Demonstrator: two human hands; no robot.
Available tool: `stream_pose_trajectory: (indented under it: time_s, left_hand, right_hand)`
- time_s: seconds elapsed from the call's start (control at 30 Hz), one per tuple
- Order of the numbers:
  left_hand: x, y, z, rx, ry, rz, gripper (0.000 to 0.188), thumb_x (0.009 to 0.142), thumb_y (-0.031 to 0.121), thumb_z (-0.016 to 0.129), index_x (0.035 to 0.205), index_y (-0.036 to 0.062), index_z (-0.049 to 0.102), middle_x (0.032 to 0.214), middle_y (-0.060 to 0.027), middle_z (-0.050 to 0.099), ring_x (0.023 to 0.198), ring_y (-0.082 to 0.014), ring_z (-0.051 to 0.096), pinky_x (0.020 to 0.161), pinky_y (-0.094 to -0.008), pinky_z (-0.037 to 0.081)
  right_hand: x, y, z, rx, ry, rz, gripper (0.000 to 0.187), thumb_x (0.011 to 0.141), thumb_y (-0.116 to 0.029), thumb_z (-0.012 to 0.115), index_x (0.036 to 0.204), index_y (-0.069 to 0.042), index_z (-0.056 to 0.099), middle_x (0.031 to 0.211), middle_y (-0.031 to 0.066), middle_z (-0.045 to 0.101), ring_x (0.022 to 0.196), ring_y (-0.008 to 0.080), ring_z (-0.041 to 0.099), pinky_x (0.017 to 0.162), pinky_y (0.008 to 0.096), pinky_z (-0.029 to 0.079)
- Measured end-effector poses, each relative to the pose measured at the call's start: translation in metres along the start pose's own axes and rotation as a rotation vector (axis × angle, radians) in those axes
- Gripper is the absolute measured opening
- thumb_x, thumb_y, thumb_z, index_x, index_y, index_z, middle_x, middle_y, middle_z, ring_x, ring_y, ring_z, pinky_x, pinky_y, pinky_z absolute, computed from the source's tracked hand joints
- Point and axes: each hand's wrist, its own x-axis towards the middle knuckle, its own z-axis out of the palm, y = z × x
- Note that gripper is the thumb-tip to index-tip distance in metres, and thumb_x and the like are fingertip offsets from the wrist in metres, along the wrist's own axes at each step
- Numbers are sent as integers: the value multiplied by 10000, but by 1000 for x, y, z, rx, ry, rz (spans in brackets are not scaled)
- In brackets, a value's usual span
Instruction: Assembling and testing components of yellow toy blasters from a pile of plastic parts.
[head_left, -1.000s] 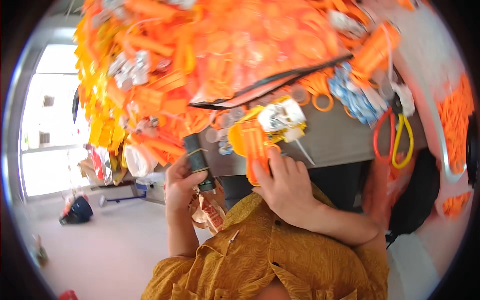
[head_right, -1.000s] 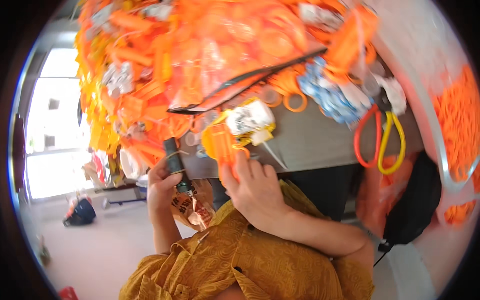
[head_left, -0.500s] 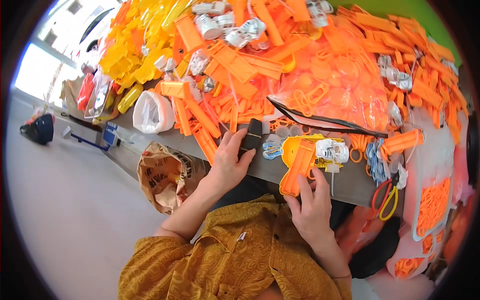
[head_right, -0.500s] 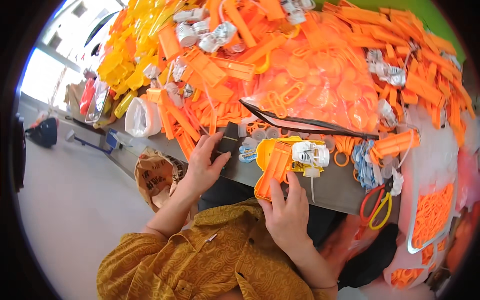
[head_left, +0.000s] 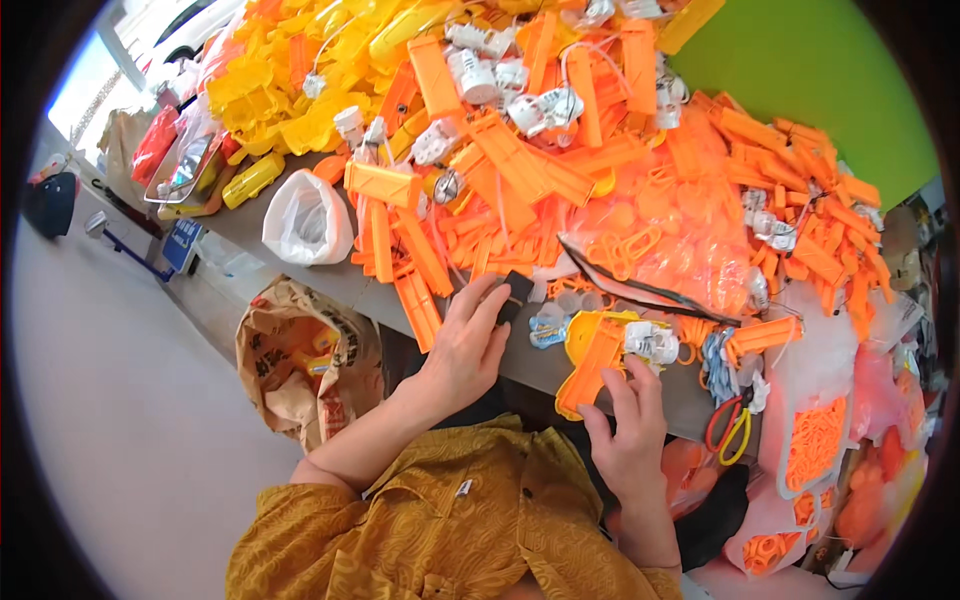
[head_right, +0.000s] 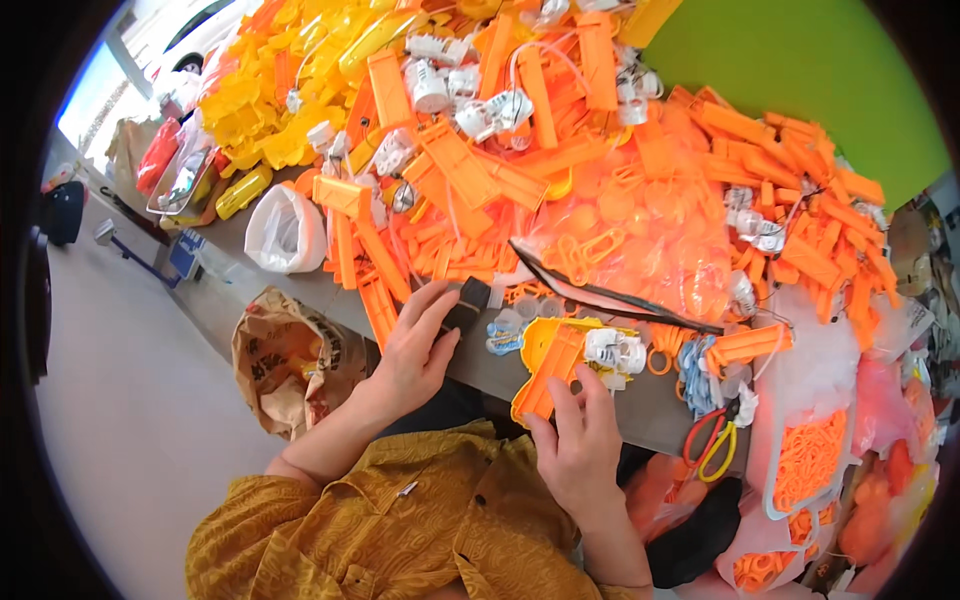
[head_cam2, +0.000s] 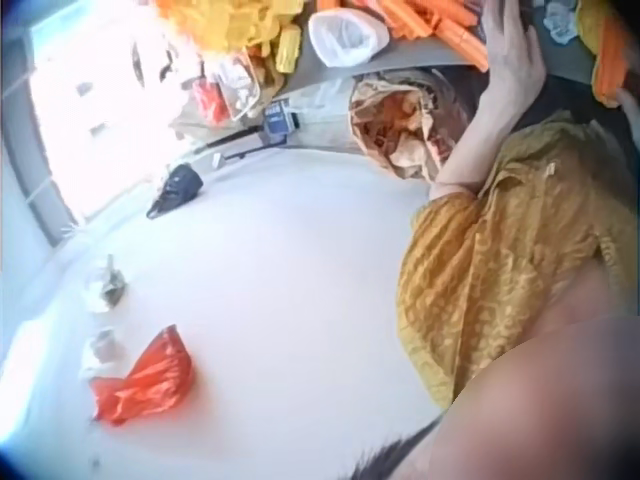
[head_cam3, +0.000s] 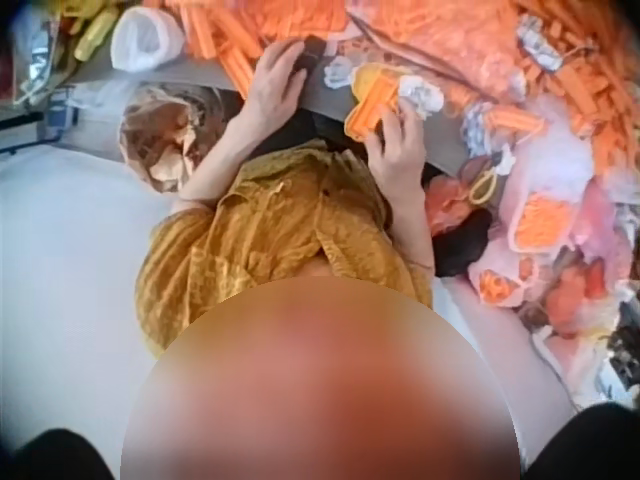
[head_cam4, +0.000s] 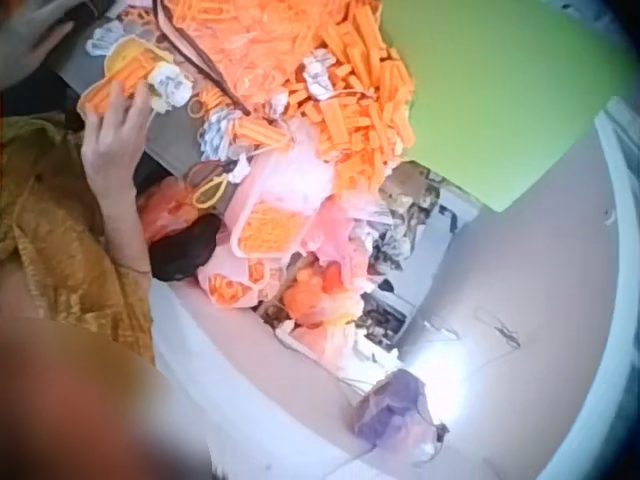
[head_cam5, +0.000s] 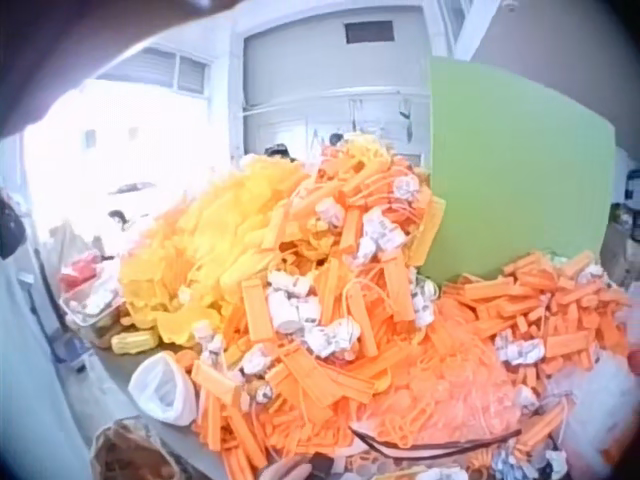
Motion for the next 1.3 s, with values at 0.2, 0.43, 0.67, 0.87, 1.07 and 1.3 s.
stream_pose_trajectory:
  time_s: [0.2,0.43,0.67,0.87,1.07,1.3]
  left_hand:
    - [15,24,-28,-142,44,110,336,711,-24,591,1038,-29,515,1112,-187,477,1008,-305,499,826,-331,416]
    - [24,39,-9,-290,-108,226,320,696,-7,617,1007,-19,541,1112,-187,478,993,-295,501,807,-331,417]
    - [32,31,-29,-218,-70,255,311,672,7,641,972,-16,560,1098,-189,482,926,-284,512,760,-327,421]
    - [56,11,-86,-35,128,229,262,675,10,626,931,-13,578,1071,-181,513,951,-283,530,813,-339,414]
    - [74,-89,-186,305,595,64,183,708,45,611,888,16,605,979,-130,583,916,-256,558,786,-317,426]
    - [39,-223,-278,-178,881,-561,192,734,96,599,908,28,641,762,-23,615,679,-78,523,589,-203,397]
  right_hand:
    - [28,17,-23,-40,139,-69,298,673,-9,650,952,-6,543,1002,134,514,759,223,547,593,280,462]
    - [79,52,-53,-95,170,19,199,726,-40,617,908,2,547,798,66,527,599,129,480,509,228,392]
    - [110,74,-72,-111,109,-1,186,743,-97,608,886,12,561,757,71,522,611,140,493,530,247,396]
    - [117,63,-74,-167,24,-4,186,735,-97,607,878,13,557,753,80,528,608,151,496,541,256,399]
    - [111,32,-70,-99,-20,35,166,736,-76,590,862,22,547,753,83,527,603,145,491,551,253,394]
    - [97,27,-79,-111,-27,142,135,740,-47,569,858,12,543,756,42,502,654,110,468,575,224,372]
